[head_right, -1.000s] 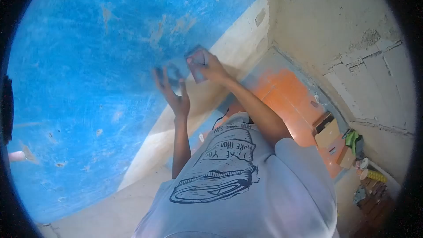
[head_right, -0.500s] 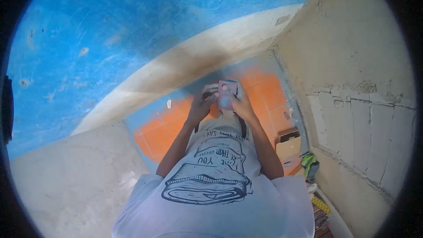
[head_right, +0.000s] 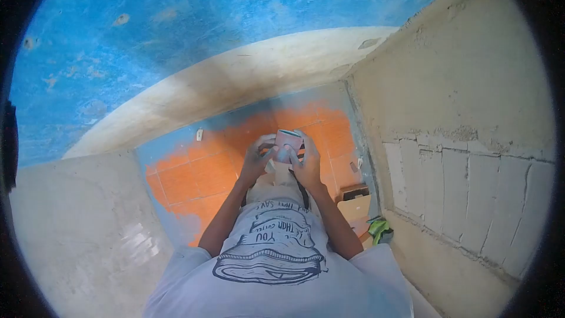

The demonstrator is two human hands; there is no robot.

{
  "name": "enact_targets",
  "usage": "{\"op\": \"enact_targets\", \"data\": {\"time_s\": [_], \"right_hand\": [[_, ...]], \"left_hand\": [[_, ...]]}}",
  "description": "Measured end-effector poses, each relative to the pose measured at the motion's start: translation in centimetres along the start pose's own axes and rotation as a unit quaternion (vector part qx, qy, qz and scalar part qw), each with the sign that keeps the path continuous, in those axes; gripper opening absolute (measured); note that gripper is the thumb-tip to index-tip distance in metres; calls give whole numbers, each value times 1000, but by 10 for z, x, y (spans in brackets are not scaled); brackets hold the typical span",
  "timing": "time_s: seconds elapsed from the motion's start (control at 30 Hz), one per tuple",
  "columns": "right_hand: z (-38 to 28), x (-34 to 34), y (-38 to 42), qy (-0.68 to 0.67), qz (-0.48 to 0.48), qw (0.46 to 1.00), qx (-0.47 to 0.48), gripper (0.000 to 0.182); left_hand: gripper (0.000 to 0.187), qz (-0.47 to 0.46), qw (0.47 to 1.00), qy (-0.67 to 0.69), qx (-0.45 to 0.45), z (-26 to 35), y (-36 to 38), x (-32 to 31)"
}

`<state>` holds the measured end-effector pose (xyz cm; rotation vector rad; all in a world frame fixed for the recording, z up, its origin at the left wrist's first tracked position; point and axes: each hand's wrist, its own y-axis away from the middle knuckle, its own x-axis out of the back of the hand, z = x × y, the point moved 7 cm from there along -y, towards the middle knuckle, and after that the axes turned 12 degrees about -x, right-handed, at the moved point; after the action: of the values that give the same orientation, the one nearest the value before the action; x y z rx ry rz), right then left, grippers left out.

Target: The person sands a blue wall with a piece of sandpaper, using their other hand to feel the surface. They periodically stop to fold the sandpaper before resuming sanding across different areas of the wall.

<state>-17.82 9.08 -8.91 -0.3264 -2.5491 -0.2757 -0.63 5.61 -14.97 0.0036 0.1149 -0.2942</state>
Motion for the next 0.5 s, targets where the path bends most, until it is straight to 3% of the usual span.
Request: {"op": "enact_targets", "data": {"time_s": [0.07,0.17,0.37,0.5], "right_hand": [[-14,-3,1,13,18,999,46,54],[-28,-8,4,23,27,999,25,58],[-43,-12,2,1,-1,1000,8,60],[-36,-17,-6,-54,-18,997,49,50]], "left_hand": [[40,-7,999,36,-12,-6,6,6],[44,-12,994,56,94,-1,10,15],[52,-16,973,154,170,16,3,8],[54,-22,978,163,126,17,1,9]]}}
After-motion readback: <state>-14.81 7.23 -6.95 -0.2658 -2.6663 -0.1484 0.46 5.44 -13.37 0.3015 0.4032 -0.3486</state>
